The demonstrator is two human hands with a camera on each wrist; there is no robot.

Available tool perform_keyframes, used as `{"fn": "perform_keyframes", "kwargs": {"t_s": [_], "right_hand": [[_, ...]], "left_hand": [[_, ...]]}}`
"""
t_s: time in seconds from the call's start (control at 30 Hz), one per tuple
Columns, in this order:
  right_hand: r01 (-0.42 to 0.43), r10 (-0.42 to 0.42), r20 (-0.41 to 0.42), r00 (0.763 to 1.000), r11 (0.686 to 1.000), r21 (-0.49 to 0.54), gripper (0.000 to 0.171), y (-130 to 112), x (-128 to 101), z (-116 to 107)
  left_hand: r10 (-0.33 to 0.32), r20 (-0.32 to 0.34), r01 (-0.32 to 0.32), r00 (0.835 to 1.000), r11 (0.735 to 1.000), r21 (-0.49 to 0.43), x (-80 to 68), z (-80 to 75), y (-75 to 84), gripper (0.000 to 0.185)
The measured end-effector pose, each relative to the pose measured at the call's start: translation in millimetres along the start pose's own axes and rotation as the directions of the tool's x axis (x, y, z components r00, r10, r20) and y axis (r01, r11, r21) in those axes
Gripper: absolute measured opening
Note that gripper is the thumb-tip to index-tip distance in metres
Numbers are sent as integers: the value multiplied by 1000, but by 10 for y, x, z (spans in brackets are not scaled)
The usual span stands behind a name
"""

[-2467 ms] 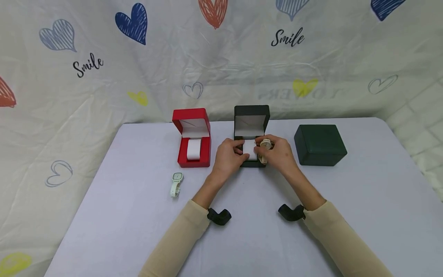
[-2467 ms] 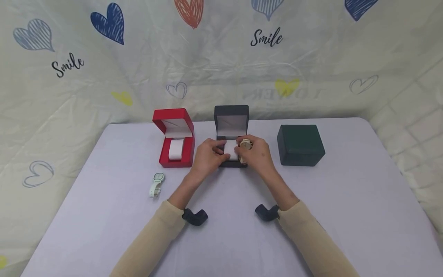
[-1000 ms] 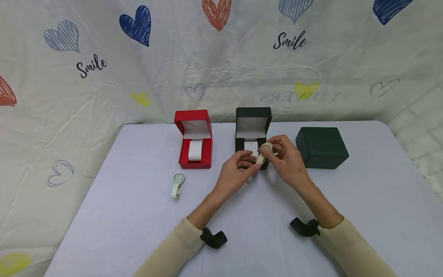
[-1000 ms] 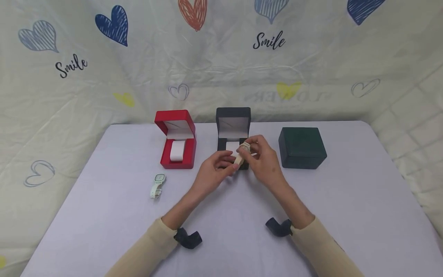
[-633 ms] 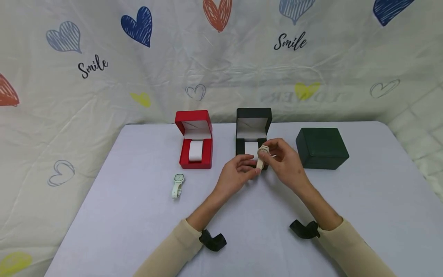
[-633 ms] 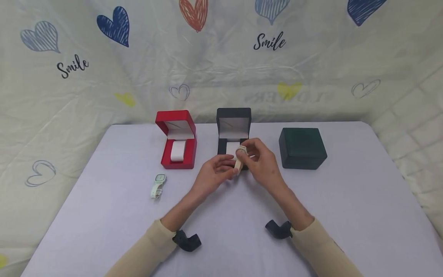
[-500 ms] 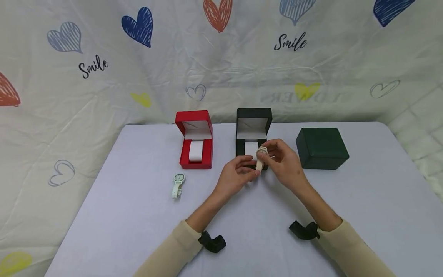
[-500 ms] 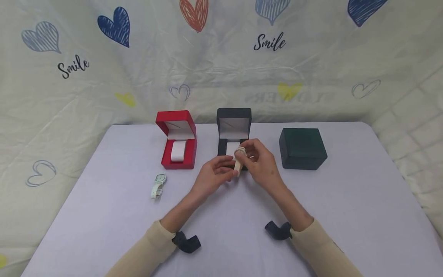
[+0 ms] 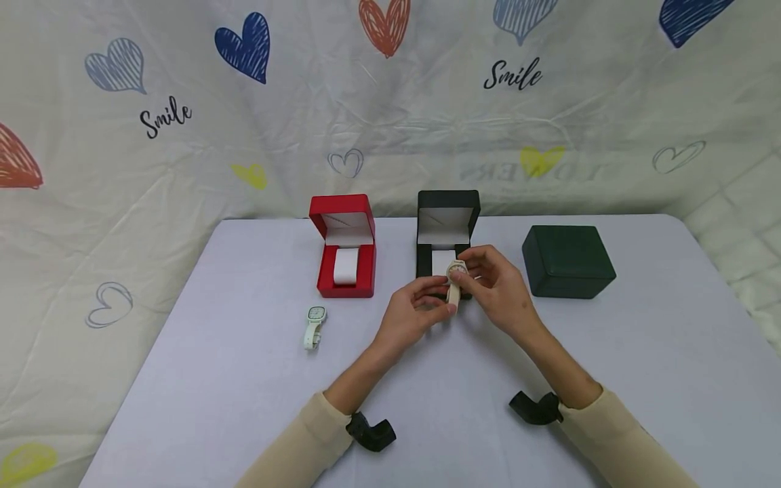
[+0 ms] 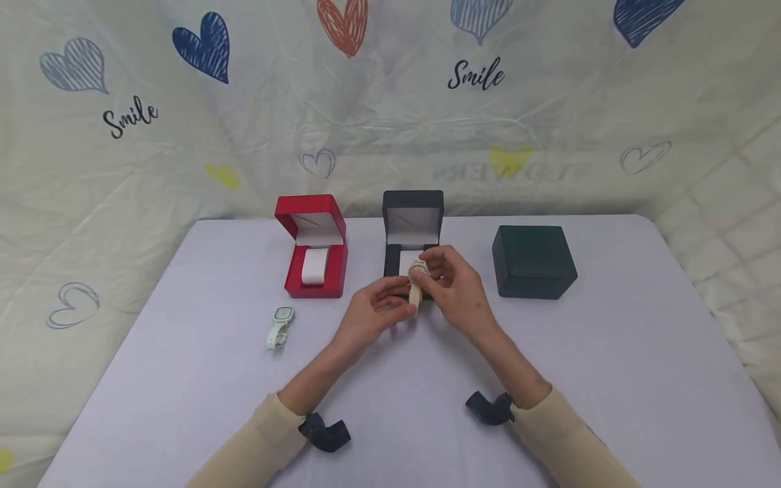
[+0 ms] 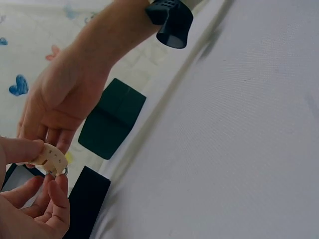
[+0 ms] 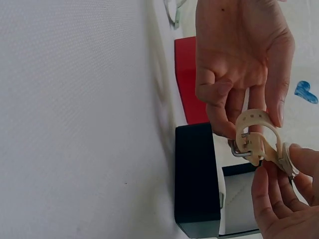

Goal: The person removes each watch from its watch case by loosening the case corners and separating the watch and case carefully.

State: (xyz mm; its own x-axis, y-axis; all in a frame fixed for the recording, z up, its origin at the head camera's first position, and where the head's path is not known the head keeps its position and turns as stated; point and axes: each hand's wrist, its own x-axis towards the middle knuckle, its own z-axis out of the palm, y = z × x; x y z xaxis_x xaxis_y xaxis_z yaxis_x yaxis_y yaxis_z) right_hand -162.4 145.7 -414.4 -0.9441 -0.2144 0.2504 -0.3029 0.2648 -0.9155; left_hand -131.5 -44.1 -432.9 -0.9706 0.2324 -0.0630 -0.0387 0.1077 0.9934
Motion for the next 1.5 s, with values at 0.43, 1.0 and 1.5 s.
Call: {"fn": "perform_keyframes", "kwargs": {"t_s": [0.43,1.0,1.5], "right_hand": [[-67,67,-6,998,998,-7,32,0,-49,72],[-94,94,127,987,996,-8,37,6,-175,157],[-91,104,180,978,993,-77,41,87,-306,353]], "left_hand": [[73,-54,-69,996,995,79,-125,9,-34,46],[34,-73,-35,997,999,-19,-356,-48,-150,50],[-23,-84,31,996,994,100,-572,-126,-235,55]]}}
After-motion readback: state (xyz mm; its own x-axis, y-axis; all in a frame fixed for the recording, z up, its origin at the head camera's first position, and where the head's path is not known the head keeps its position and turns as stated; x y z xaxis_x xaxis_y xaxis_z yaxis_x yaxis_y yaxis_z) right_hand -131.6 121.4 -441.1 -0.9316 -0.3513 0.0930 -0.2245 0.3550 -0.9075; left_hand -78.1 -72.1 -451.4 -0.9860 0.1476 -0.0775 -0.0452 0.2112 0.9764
